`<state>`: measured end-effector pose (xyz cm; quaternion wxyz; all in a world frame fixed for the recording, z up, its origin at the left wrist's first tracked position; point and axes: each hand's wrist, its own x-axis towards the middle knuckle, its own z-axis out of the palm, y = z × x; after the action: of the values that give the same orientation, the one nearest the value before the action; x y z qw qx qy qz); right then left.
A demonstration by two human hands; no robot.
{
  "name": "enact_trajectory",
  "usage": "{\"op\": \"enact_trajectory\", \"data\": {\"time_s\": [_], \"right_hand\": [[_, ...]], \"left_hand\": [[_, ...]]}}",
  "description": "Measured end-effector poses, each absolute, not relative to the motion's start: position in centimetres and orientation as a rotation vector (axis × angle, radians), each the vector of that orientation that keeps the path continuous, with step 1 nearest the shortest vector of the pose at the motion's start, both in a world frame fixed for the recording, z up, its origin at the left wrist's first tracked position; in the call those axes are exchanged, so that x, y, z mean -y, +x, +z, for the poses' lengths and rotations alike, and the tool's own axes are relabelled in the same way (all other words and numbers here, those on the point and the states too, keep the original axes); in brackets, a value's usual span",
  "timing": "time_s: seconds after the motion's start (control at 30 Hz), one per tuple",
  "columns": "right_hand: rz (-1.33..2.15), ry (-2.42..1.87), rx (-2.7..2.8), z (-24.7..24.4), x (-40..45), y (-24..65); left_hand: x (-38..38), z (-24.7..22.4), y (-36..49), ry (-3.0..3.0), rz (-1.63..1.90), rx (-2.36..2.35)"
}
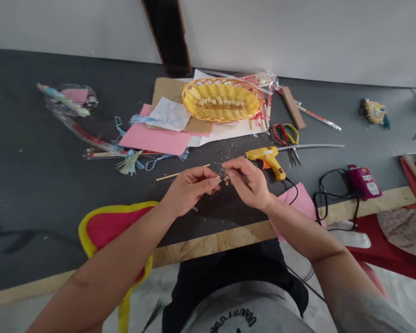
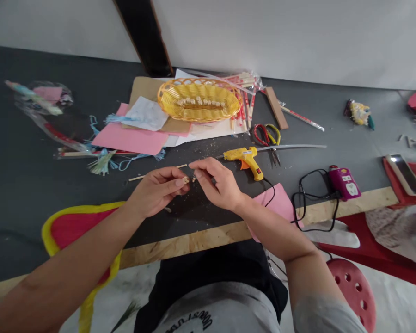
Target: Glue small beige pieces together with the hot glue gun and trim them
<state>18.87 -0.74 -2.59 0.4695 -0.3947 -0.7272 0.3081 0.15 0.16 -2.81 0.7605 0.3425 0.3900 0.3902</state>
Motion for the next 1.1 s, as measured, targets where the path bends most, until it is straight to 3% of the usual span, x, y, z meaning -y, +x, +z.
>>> {"op": "enact_trajectory", "data": {"time_s": [0.3,0.47,0.6,0.83,1.1], "right_hand": [[1.02,-0.96,1.655,1.5,0.2,21.3],[0.733,-1.184,1.877,3.0,-0.6,25.7],[0.572,-1.331,2.067,2.1,-0.3,27.2],[0.56,-1.288,2.454,-1.0,0.9,22.8],[0.539,-1.482,2.628,-1.3,-0.9,19.7]], "left_hand": [[-0.3,-2.8,0.1,0.685,0.861,-0.84],[-0.6,-2.7,0.0,0.689,0.894,-0.815],[-0.8,-2.5,0.0,0.648,0.937,-0.817],[-0.7,-2.4,0.1,0.666,0.952,-0.804],[-0.7,-2.5,-0.1,0.662,0.945,-0.759]]}}
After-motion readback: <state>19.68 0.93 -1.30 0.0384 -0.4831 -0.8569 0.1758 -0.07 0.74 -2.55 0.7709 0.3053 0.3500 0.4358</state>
